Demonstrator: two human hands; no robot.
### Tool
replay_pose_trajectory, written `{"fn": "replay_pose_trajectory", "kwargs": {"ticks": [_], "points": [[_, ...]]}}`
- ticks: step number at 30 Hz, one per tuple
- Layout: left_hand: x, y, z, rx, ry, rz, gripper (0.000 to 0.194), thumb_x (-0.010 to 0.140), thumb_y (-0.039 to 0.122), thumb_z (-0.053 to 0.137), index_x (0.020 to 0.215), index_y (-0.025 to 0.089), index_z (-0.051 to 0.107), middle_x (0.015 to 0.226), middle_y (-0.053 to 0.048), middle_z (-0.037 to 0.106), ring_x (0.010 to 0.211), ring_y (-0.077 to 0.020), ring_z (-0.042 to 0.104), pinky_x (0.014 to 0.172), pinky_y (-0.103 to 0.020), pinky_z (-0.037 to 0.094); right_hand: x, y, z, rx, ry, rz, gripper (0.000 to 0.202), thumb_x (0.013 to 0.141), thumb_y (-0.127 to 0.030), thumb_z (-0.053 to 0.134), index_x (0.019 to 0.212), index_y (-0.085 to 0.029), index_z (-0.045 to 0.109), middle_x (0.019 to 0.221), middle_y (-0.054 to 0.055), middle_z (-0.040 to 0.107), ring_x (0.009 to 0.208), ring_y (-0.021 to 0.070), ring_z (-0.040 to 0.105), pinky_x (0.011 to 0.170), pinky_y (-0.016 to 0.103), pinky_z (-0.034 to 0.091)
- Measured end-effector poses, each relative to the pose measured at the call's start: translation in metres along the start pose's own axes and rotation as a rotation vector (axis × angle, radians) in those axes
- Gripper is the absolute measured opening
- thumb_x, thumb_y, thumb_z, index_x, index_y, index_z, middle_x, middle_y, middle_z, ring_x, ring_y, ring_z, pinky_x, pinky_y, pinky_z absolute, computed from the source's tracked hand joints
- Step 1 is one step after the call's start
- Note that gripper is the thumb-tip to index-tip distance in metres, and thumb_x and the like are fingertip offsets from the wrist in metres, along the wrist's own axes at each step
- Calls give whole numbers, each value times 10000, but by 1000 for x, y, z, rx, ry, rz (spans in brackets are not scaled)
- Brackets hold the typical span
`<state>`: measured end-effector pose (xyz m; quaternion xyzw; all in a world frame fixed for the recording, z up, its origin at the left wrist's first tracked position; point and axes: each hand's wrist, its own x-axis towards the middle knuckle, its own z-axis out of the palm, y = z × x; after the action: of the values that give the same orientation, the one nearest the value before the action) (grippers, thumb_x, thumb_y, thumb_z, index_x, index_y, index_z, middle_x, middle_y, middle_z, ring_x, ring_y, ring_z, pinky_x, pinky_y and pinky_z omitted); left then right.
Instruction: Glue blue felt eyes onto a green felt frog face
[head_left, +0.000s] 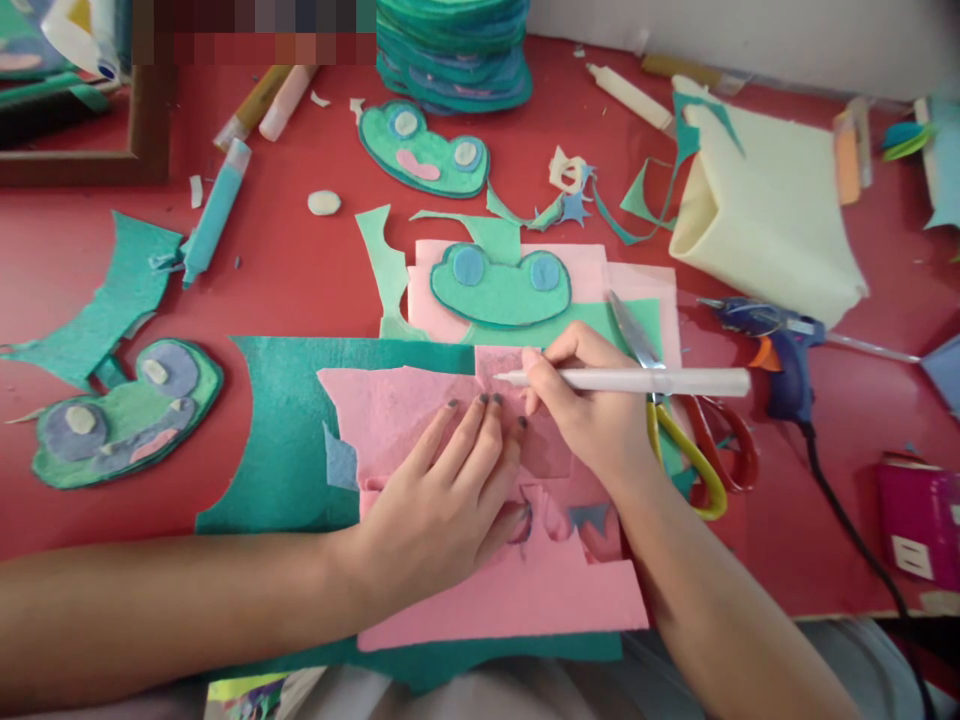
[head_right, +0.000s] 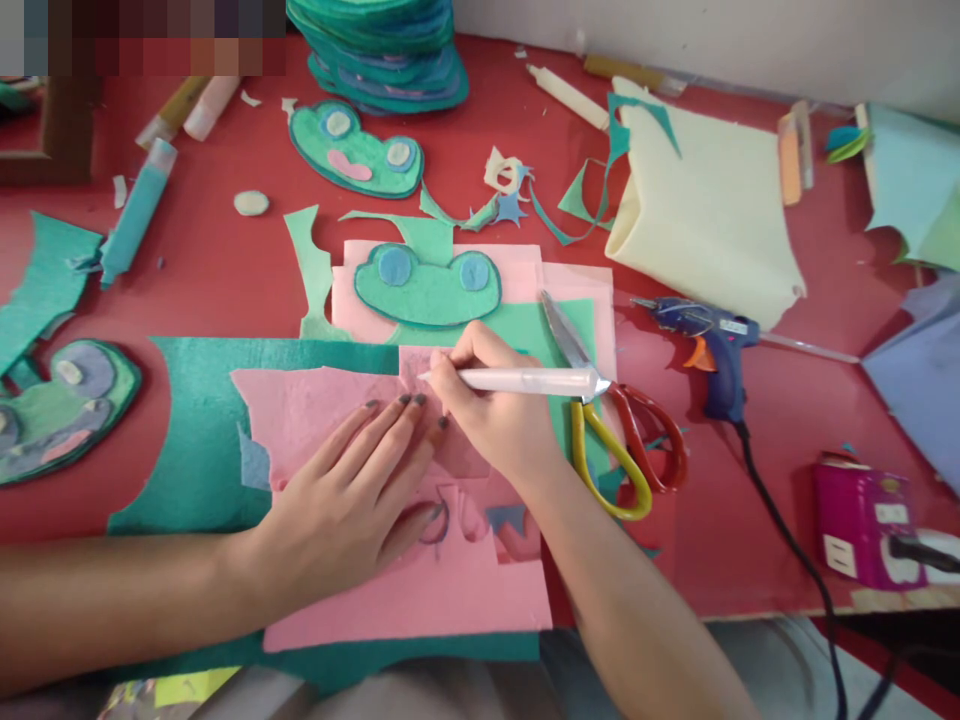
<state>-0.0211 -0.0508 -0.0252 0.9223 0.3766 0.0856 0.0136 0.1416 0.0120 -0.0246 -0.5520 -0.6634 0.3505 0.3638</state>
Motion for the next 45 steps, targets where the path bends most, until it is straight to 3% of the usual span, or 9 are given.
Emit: {"fn": "replay_pose_trajectory", "kwargs": {"ticks": [21, 45], "points": [[0, 0, 1, -17, 22, -1, 532, 886, 413, 397, 1244, 30, 488, 1282, -209, 518, 1218, -316, 467, 1013, -452, 402, 0, 1, 0, 55, 47, 29, 255, 862, -275, 521, 630, -220, 430, 462, -65, 445, 431, 87, 458, 475, 250, 400], [0, 0, 1, 5, 20, 3, 554, 883, 425, 396, 1252, 22, 484, 1290, -211, 510, 1213, -322, 468, 1006, -450, 408, 0, 1, 0, -64, 97, -57, 296, 846, -235, 538, 574, -215, 422, 475, -58, 425, 455, 90, 458, 478, 254, 382]]}}
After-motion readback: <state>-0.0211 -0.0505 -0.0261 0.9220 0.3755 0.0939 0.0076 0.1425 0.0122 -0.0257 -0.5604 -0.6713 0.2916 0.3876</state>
